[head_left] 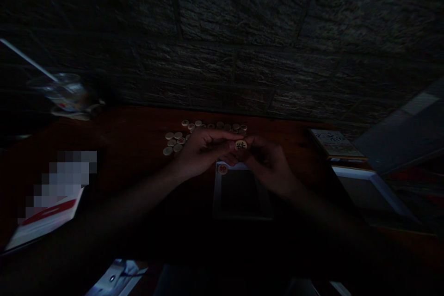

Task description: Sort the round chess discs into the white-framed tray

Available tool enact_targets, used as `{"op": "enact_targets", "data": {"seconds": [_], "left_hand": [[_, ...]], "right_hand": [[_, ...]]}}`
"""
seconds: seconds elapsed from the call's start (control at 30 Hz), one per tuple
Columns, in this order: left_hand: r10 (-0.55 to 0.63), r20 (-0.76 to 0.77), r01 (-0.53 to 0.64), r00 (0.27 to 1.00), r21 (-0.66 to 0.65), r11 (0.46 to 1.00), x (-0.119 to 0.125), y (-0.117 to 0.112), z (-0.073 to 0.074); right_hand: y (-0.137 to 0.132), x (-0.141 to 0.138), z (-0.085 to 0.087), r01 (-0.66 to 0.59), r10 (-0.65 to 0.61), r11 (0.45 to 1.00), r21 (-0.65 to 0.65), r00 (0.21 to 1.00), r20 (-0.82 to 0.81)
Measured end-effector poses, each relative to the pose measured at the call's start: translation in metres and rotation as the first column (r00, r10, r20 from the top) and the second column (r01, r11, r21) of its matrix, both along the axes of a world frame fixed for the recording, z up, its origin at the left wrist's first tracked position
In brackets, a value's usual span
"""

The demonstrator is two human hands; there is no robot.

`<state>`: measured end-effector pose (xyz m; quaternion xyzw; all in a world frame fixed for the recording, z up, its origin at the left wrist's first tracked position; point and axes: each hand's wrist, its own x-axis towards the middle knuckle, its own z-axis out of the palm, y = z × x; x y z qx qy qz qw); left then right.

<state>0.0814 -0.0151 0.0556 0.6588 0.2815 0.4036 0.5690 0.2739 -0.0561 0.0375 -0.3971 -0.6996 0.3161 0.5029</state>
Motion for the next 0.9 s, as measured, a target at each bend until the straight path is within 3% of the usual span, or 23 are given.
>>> {"op": "enact_targets", "data": {"seconds": [0.27,0.9], "left_hand": [[-0.095,0.024,0.094,0.995,0.05,0.994,-0.0023,-0.0028,-0.0037],[-0.035,0.059,0.035,0.998,0.01,0.999,0.0026,-0.0038,-0.0018]], "right_hand": [[-0.0008,0.0014,-0.0019,0.01,-0.011,0.999,-0.045,0.999,-0.034],[-0.003,0.0,0.0022,0.035,-0.035,0.999,-0.014,0.999,-0.022]]}}
